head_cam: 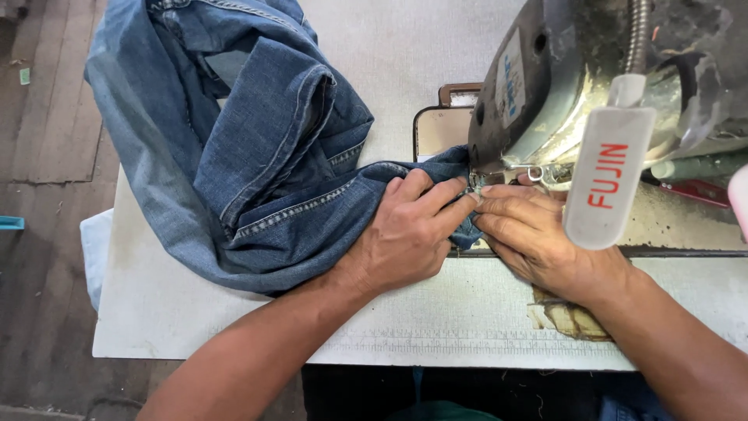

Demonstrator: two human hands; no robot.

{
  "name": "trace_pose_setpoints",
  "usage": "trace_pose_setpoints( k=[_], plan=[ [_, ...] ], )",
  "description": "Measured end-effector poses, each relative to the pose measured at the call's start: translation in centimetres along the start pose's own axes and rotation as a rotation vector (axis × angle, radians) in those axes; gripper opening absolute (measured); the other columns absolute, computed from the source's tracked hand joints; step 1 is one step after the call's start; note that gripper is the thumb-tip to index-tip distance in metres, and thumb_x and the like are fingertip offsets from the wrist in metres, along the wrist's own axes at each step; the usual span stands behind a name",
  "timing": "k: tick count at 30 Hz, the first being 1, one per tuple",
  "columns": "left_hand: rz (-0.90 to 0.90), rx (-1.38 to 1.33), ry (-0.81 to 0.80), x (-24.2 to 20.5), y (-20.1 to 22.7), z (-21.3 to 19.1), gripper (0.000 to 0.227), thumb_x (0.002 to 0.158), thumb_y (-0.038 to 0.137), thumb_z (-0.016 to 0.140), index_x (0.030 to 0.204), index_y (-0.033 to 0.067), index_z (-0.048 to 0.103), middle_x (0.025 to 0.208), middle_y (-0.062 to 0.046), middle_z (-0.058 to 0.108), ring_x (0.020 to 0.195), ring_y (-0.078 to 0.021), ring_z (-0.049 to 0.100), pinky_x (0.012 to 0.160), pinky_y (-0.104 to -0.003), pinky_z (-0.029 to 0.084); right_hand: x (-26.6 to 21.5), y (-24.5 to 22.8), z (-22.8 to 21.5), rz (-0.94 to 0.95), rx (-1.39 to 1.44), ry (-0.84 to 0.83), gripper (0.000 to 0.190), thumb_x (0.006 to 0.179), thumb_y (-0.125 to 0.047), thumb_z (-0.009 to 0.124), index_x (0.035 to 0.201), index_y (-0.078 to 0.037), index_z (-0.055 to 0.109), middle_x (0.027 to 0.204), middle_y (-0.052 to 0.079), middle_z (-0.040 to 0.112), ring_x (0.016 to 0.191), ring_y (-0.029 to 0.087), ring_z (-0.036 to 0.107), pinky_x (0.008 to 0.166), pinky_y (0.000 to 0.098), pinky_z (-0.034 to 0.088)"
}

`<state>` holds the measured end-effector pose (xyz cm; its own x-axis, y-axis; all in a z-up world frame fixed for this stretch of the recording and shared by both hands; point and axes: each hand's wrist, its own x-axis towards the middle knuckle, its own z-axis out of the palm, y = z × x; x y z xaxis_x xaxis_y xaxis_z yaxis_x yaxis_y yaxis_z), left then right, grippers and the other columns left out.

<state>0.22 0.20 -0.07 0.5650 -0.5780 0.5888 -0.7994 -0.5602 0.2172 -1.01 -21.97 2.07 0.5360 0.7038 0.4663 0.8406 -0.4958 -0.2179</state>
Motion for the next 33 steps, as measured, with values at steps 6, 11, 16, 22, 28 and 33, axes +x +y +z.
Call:
trace_pose_setpoints(
  k=[6,11,16,22,28,33],
  plan=[
    [-0.002,0.02,-0.065,0.01,-0.21,0.46,0.053,0.071,0.007,0.062,0.123,0.0096,0.067,0.127,-0.007,0.065,0.09,-0.0282,0.052,0.066,-0.043,0.043,0.11,0.13,-0.18,-0.02,0.02,0.012,0.014,0.091,0.002,0.068,0.105,0.006,0.068,0.104,0.017,0.068,0.107,0.034,0.068,0.105,0.0468,0.055],
    [-0.056,-0.033,-0.112,0.19,-0.05,0.21,0.052,0.074,0.005,0.058,0.125,0.0084,0.067,0.129,-0.007,0.065,0.092,-0.0289,0.051,0.069,-0.045,0.044,0.31,0.06,-0.13,-0.016,0.023,0.026,0.013,0.091,0.001,0.068,0.102,0.006,0.069,0.106,0.02,0.069,0.104,0.034,0.069,0.106,0.0458,0.054],
    [-0.071,-0.062,-0.124,0.15,-0.17,0.21,0.054,0.075,0.006,0.059,0.128,0.0094,0.066,0.129,-0.005,0.064,0.092,-0.0289,0.05,0.071,-0.045,0.044,0.66,0.01,-0.29,-0.003,0.036,0.023,0.012,0.092,0.001,0.067,0.103,0.006,0.069,0.107,0.02,0.07,0.108,0.034,0.069,0.105,0.0445,0.054],
    [-0.07,-0.09,-0.139,0.41,-0.25,0.23,0.053,0.073,0.004,0.06,0.125,0.0065,0.068,0.13,-0.007,0.063,0.093,-0.0299,0.049,0.07,-0.046,0.044,0.33,0.16,-0.17,0.021,-0.004,0.027,0.011,0.093,0.0,0.068,0.103,0.005,0.069,0.107,0.02,0.069,0.102,0.031,0.07,0.106,0.0417,0.054],
    [-0.065,-0.085,-0.169,0.79,-0.29,-0.02,0.056,0.07,0.008,0.062,0.126,0.0046,0.069,0.13,-0.007,0.063,0.092,-0.03,0.049,0.069,-0.046,0.044,0.09,0.44,0.15,0.018,0.082,0.01,0.011,0.093,0.004,0.063,0.103,0.007,0.064,0.093,0.018,0.063,0.1,0.032,0.067,0.11,0.0443,0.052],
    [-0.068,-0.081,-0.17,0.86,-0.18,0.02,0.055,0.072,0.01,0.062,0.126,0.0046,0.069,0.131,-0.006,0.062,0.092,-0.0298,0.047,0.07,-0.047,0.043,0.29,0.15,-0.23,0.016,0.017,0.007,0.009,0.093,0.005,0.061,0.101,0.006,0.064,0.106,0.019,0.066,0.105,0.03,0.067,0.112,0.0467,0.05]
  ],
)
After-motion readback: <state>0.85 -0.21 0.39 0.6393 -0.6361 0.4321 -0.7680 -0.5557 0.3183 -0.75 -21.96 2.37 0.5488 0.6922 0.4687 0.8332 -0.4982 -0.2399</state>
